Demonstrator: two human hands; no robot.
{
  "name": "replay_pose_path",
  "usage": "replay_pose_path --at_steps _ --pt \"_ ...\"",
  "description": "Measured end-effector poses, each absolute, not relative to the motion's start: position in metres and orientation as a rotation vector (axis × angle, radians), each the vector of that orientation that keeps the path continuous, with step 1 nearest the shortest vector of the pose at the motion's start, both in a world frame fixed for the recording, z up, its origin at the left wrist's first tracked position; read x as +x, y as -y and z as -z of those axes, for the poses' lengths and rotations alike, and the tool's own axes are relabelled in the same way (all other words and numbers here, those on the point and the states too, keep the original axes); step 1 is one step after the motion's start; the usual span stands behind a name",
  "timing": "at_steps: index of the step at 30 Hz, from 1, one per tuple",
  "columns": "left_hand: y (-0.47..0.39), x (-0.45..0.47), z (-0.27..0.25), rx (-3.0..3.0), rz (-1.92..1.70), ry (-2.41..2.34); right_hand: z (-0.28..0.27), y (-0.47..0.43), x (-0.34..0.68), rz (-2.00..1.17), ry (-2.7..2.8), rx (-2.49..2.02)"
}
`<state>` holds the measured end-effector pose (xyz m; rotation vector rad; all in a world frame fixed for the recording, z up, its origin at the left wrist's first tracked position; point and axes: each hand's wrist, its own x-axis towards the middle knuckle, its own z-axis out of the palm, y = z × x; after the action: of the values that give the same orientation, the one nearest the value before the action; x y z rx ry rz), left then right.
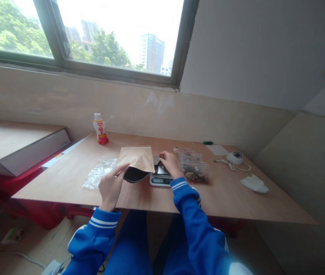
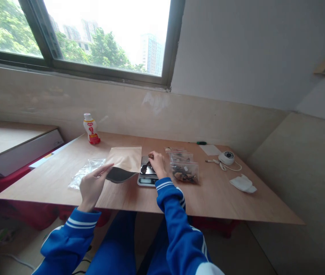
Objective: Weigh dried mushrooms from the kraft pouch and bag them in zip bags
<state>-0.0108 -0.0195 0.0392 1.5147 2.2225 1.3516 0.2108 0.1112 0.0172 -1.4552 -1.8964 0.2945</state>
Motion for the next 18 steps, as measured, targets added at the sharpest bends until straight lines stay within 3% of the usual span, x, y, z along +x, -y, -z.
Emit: replay_pose_path --at_steps 9,18 --pt "0.018 -0.016 -0.039 1.513 -1.377 -2.185 -0.021 -0.099 0.2 -0.205 1.977 -1.47" --pt "0.015 -0.008 -0.04 1.484 -1.363 -2.204 -0.014 -0.046 0.265 -0.288 1.565 -1.368"
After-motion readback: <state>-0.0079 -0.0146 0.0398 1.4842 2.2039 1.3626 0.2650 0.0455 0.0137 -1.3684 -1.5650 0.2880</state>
